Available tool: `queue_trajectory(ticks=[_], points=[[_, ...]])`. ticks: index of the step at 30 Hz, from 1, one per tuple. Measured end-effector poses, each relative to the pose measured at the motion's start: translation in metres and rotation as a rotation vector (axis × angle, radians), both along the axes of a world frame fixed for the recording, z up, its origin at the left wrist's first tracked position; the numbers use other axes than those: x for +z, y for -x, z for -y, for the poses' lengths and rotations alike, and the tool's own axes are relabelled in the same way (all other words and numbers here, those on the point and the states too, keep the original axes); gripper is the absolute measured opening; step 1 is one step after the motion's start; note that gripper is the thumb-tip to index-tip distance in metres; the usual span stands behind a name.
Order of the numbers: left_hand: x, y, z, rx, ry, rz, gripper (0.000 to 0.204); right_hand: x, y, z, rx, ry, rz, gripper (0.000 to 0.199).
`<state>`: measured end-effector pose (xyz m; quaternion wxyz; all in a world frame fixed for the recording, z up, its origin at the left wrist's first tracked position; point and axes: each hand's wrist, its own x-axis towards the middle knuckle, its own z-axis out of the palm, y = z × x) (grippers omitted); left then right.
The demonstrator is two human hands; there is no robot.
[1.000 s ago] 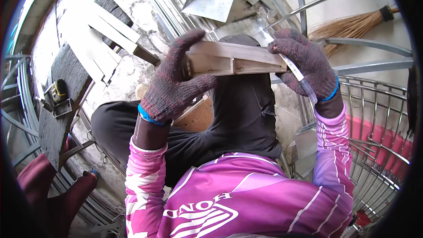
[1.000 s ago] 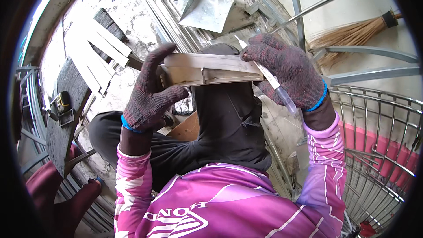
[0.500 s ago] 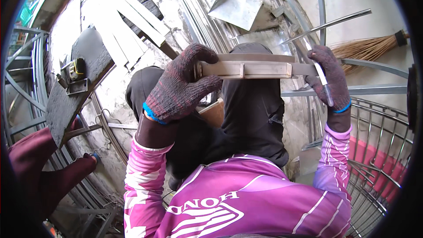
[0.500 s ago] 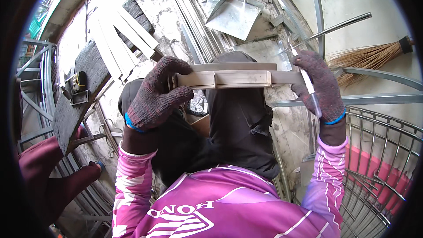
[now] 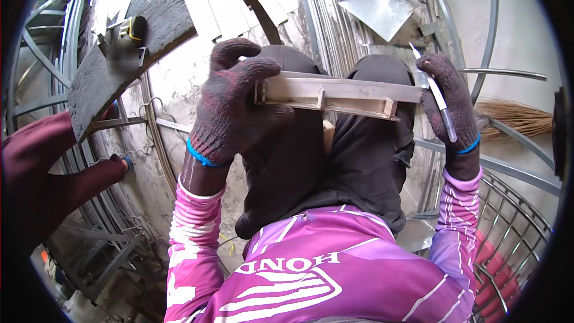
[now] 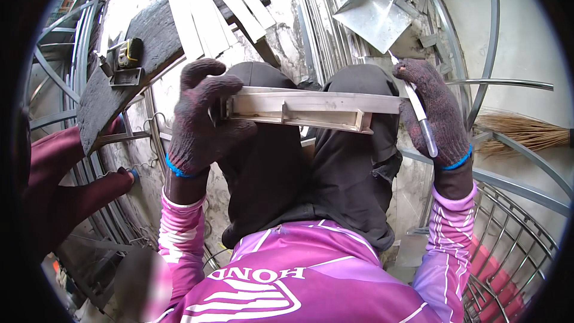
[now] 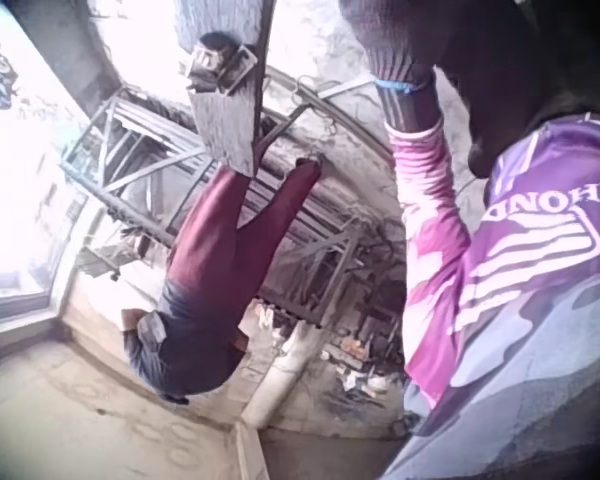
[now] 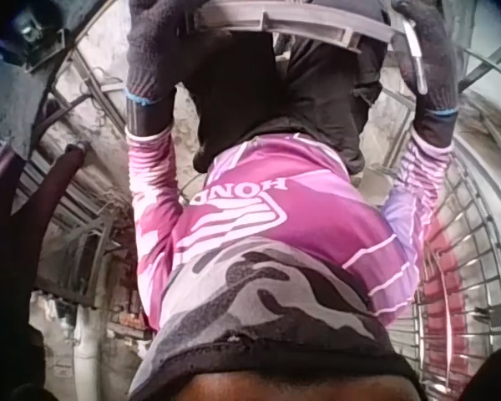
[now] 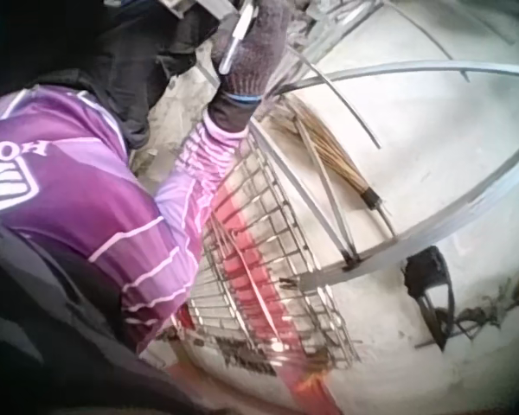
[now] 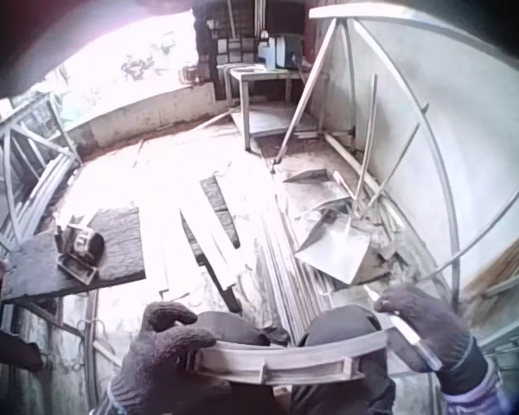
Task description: The person places metal strips into a metal guide template and marks lines on the strips using a marker.
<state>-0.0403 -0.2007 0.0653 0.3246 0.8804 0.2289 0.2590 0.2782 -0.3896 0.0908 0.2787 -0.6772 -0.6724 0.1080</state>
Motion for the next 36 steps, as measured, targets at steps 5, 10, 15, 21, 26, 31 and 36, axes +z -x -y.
queue_trajectory(ticks=[5, 10, 15, 21, 26, 31, 36], points=[[-0.011, -0.007, -0.002, 0.048, -0.067, 0.095, 0.058, -0.004, -0.003, -0.008, -0.065, 0.048, -0.064, 0.050], [-0.013, -0.027, 0.006, 0.064, -0.044, -0.010, 0.053, -0.007, -0.019, -0.014, 0.083, 0.019, -0.107, 0.051], [-0.012, -0.025, 0.005, 0.046, -0.024, -0.072, 0.050, -0.012, -0.011, -0.003, -0.109, -0.016, -0.174, 0.054], [-0.011, -0.021, 0.001, 0.066, -0.134, -0.075, 0.047, -0.016, -0.012, 0.010, -0.152, -0.064, 0.000, 0.048], [-0.009, -0.016, 0.001, 0.035, -0.084, -0.113, 0.048, -0.023, -0.025, 0.024, -0.249, -0.018, -0.053, 0.044], [-0.012, -0.013, -0.006, -0.083, 0.050, -0.045, 0.045, -0.009, -0.019, 0.000, -0.300, -0.456, -0.277, 0.035], [-0.017, -0.013, -0.008, -0.092, 0.152, -0.015, 0.044, 0.018, 0.031, -0.037, -0.111, -0.305, -0.674, 0.029]])
